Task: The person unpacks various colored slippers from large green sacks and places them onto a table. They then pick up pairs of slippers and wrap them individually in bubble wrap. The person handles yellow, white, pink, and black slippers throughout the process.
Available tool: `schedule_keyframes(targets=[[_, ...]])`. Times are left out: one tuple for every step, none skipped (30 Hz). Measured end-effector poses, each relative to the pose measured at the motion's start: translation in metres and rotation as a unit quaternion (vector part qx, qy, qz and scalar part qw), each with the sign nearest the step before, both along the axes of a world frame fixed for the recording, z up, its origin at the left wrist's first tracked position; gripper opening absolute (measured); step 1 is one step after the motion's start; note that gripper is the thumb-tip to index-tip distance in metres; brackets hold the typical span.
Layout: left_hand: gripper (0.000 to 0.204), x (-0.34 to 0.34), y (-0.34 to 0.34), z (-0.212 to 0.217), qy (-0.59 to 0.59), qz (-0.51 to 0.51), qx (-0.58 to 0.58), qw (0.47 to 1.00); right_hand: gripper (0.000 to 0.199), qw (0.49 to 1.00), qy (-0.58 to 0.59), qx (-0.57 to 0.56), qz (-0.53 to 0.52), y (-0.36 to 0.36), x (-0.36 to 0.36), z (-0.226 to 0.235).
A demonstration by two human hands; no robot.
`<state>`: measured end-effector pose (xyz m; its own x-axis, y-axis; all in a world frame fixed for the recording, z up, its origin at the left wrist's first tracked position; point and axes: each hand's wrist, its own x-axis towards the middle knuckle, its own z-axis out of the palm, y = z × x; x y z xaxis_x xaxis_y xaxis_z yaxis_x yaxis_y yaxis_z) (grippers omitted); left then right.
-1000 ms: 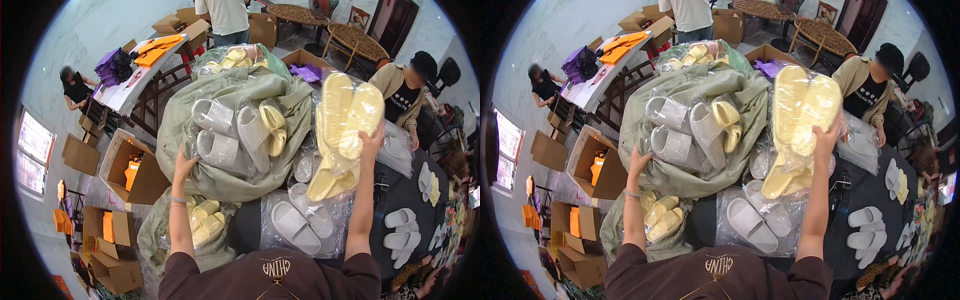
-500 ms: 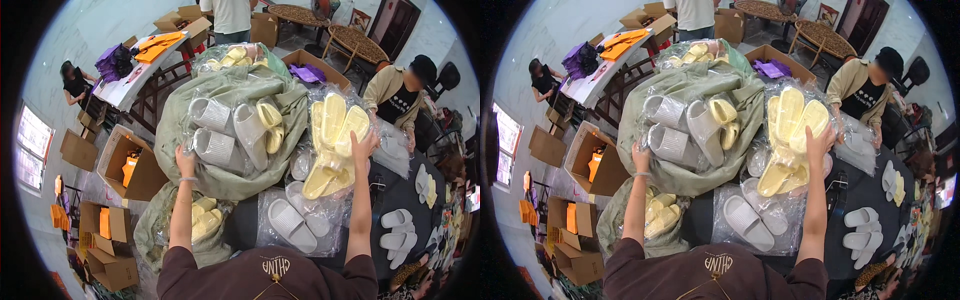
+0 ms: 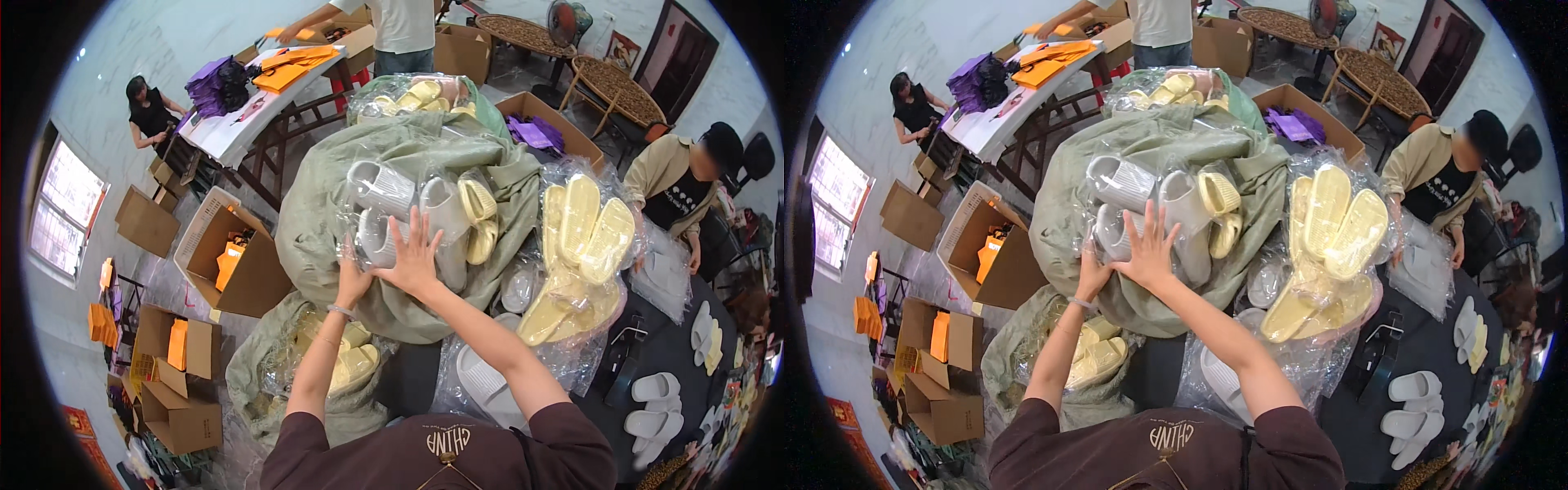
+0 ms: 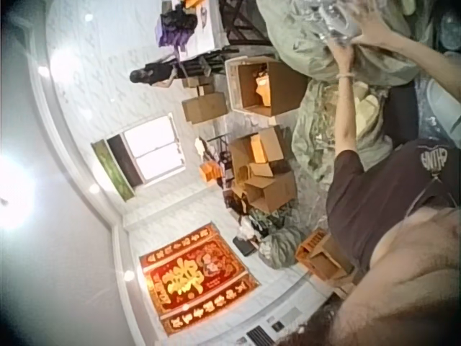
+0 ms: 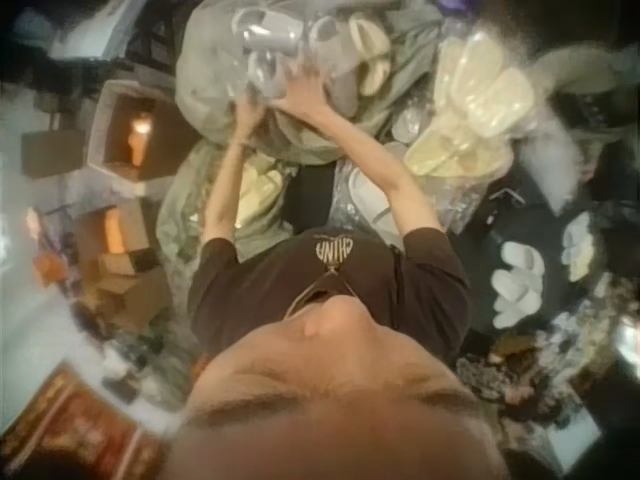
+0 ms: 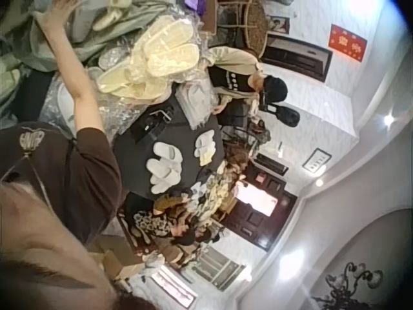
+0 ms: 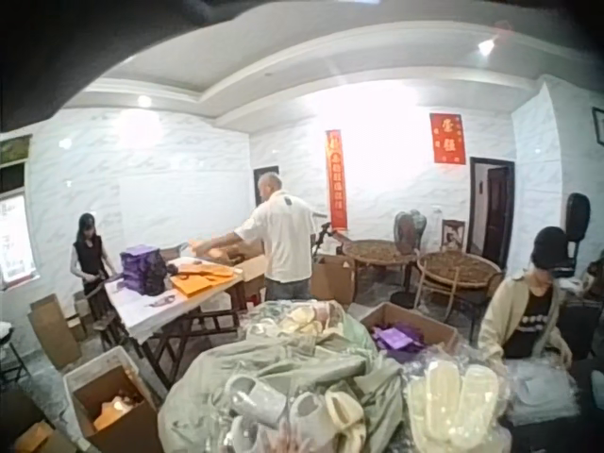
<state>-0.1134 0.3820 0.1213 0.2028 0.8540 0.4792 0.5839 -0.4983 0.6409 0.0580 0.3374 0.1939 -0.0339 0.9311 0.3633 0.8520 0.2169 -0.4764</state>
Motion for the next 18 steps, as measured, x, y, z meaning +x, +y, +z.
schedule_keyframes(targets=[[0.091,-0.001,-0.001,-0.001,-0.05,0.006,-0.069,0.996,0.116,1.0,-0.017,-0.009,-0.005,0.004,-0.003,-0.003],[0.093,0.007,-0.005,0.006,-0.104,0.006,-0.14,0.985,0.115,0.999,-0.039,-0.021,-0.017,0.011,0.0,-0.007],[0.096,0.013,-0.011,0.017,-0.158,0.008,-0.209,0.965,0.114,0.997,-0.061,-0.032,-0.026,0.015,0.004,-0.009],[0.073,0.019,-0.012,0.03,-0.176,0.02,-0.229,0.957,0.109,0.994,-0.09,-0.042,-0.056,0.019,0.012,-0.011],[0.064,0.011,-0.007,0.03,-0.235,-0.003,-0.327,0.916,0.106,0.991,-0.096,-0.056,-0.069,0.025,0.022,-0.013],[0.055,-0.002,0.001,0.027,-0.289,-0.027,-0.42,0.86,0.103,0.989,-0.103,-0.071,-0.082,0.033,0.036,-0.018],[0.047,-0.012,0.006,0.026,-0.338,-0.051,-0.507,0.791,0.1,0.986,-0.108,-0.087,-0.096,0.041,0.05,-0.019],[0.027,-0.013,0.005,0.037,-0.356,-0.074,-0.529,0.766,0.095,0.984,-0.073,-0.103,-0.124,0.044,0.066,-0.013],[0.026,-0.021,0.003,0.035,-0.399,-0.107,-0.547,0.728,0.091,0.981,-0.035,-0.118,-0.148,0.044,0.077,0.001],[0.026,-0.033,0.0,0.029,-0.44,-0.14,-0.561,0.687,0.087,0.976,0.003,-0.132,-0.171,0.043,0.086,0.008],[0.025,-0.043,0.0,0.024,-0.476,-0.177,-0.572,0.644,0.084,0.971,0.008,-0.137,-0.198,0.043,0.098,0.007],[0.043,-0.046,-0.001,0.017,-0.504,-0.205,-0.547,0.636,0.08,0.964,0.012,-0.143,-0.224,0.043,0.108,0.003],[0.047,-0.049,-0.001,0.011,-0.534,-0.188,-0.533,0.628,0.076,0.956,0.015,-0.149,-0.25,0.043,0.117,-0.001],[0.051,-0.039,-0.007,0.032,-0.562,-0.174,-0.524,0.615,0.075,0.946,0.037,-0.172,-0.274,0.038,0.128,-0.002],[0.055,-0.032,-0.011,0.045,-0.59,-0.159,-0.512,0.604,0.075,0.949,0.065,-0.171,-0.256,0.035,0.142,-0.011],[0.053,-0.03,-0.001,0.048,-0.635,-0.157,-0.521,0.548,0.075,0.951,0.092,-0.17,-0.239,0.034,0.159,-0.024],[0.05,-0.022,-0.001,0.067,-0.666,-0.128,-0.483,0.554,0.075,0.952,0.122,-0.172,-0.22,0.031,0.167,-0.034],[0.048,-0.016,-0.002,0.085,-0.697,-0.097,-0.439,0.558,0.07,0.964,0.128,-0.12,-0.201,0.02,0.165,-0.03]])
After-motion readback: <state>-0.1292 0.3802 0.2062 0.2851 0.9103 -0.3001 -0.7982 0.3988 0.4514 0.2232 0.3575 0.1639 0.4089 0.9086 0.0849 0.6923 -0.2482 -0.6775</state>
